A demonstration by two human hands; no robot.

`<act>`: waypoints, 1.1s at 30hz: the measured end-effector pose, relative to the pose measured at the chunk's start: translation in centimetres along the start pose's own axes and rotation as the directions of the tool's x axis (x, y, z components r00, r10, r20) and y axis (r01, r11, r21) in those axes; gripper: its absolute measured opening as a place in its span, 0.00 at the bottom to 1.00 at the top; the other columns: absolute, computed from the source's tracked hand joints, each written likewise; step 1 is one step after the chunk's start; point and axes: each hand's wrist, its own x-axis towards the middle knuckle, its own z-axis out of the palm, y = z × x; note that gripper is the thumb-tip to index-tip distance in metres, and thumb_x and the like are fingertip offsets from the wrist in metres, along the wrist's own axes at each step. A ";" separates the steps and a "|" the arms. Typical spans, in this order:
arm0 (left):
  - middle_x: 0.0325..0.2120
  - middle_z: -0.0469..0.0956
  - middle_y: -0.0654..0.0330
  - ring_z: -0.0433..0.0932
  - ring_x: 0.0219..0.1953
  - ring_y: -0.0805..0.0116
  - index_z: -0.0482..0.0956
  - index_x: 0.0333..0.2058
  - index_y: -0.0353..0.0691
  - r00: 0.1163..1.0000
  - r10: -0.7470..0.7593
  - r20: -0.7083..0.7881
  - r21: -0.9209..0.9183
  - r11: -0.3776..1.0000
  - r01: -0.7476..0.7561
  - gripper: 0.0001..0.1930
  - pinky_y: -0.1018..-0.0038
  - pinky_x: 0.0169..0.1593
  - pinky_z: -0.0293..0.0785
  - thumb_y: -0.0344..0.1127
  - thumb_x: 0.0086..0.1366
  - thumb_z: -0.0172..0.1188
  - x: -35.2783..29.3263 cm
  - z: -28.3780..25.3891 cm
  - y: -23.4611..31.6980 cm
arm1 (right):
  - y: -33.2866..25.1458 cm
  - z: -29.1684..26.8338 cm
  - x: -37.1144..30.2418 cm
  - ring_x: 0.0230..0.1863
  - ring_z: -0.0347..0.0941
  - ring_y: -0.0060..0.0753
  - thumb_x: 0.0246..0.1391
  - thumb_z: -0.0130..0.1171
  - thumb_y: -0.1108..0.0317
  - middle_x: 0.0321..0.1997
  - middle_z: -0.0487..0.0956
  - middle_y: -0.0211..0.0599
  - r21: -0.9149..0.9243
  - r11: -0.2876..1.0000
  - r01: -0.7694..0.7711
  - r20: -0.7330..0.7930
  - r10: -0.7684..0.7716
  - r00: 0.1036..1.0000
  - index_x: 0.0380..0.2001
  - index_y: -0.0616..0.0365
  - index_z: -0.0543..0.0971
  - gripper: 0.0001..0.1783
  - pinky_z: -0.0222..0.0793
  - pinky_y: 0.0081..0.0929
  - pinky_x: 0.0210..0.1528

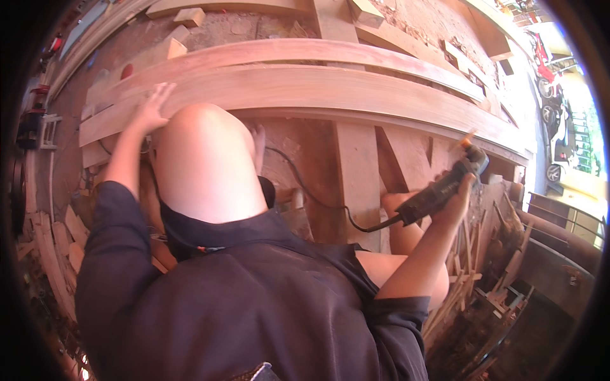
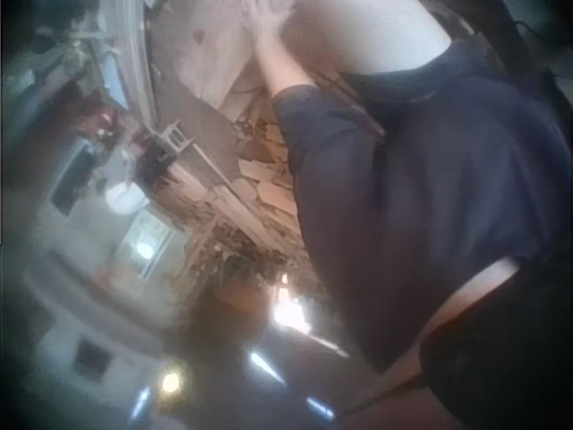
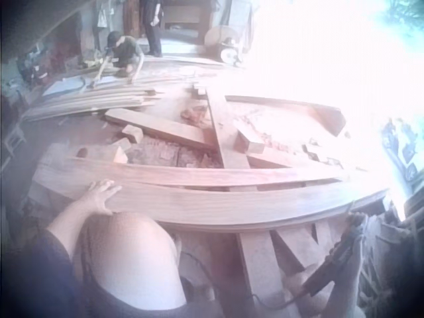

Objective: The person sits on the floor and uses an orbital sander to smooth the surface of a long wooden plank. They briefly stop to change the sanding disc and then continue sanding the plank.

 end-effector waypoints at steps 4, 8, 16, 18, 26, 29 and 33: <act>0.78 0.49 0.56 0.45 0.80 0.49 0.47 0.78 0.63 0.996 -0.056 0.070 -0.122 0.990 0.065 0.67 0.45 0.78 0.48 0.42 0.42 0.82 -2.6 -1.0 -3.6 | 0.4 5.2 1.5 0.29 0.79 0.30 0.62 0.69 0.51 0.29 0.80 0.32 -0.475 0.870 0.132 -0.016 -0.159 0.987 0.49 0.57 0.81 0.23 0.77 0.30 0.33; 0.78 0.51 0.55 0.47 0.79 0.49 0.49 0.78 0.61 0.964 -0.239 0.119 -0.015 0.970 0.243 0.67 0.50 0.78 0.50 0.41 0.41 0.82 -1.9 -2.1 1.1 | -0.8 9.0 4.6 0.40 0.82 0.35 0.49 0.75 0.49 0.42 0.84 0.46 -0.848 0.485 0.212 0.135 -0.188 0.973 0.57 0.68 0.76 0.40 0.75 0.31 0.46; 0.77 0.52 0.57 0.51 0.78 0.50 0.53 0.77 0.59 0.995 -0.086 0.053 -0.156 0.983 0.093 0.66 0.41 0.77 0.47 0.45 0.38 0.83 0.1 -1.1 -1.5 | -1.3 14.0 7.8 0.52 0.82 0.49 0.40 0.77 0.38 0.50 0.83 0.60 -0.982 0.155 0.110 0.085 -0.156 0.984 0.57 0.75 0.72 0.54 0.75 0.39 0.56; 0.77 0.52 0.57 0.48 0.79 0.51 0.51 0.77 0.59 0.993 -0.096 0.072 -0.089 0.991 0.102 0.68 0.42 0.77 0.44 0.48 0.37 0.83 0.7 -0.6 -1.7 | -0.8 14.5 7.8 0.53 0.82 0.51 0.40 0.77 0.38 0.50 0.83 0.61 -0.985 0.102 0.141 0.126 -0.145 0.981 0.57 0.75 0.72 0.54 0.76 0.40 0.56; 0.79 0.49 0.61 0.38 0.82 0.56 0.50 0.78 0.60 0.995 -0.103 -0.014 -0.065 0.993 0.101 0.70 0.45 0.79 0.33 0.62 0.36 0.79 0.1 0.7 -1.6 | 4.9 25.7 0.3 0.55 0.82 0.56 0.43 0.75 0.35 0.50 0.83 0.61 -0.943 -0.050 0.330 0.329 0.035 0.944 0.58 0.69 0.71 0.53 0.77 0.44 0.55; 0.79 0.48 0.62 0.38 0.82 0.56 0.50 0.78 0.60 0.995 -0.092 -0.043 -0.085 0.992 0.088 0.69 0.44 0.79 0.32 0.65 0.37 0.78 0.3 1.3 -2.1 | 5.9 27.6 -1.7 0.55 0.81 0.61 0.42 0.74 0.34 0.50 0.84 0.61 -0.922 -0.102 0.372 0.363 0.103 0.926 0.59 0.65 0.69 0.53 0.76 0.48 0.56; 0.79 0.48 0.62 0.38 0.82 0.56 0.51 0.78 0.60 0.993 -0.085 -0.079 -0.084 0.993 0.079 0.69 0.44 0.78 0.32 0.67 0.38 0.78 0.4 2.0 -2.5 | 4.8 26.4 -0.1 0.55 0.82 0.57 0.43 0.72 0.33 0.51 0.83 0.62 -0.945 -0.101 0.310 0.301 0.095 0.949 0.60 0.69 0.69 0.55 0.77 0.45 0.56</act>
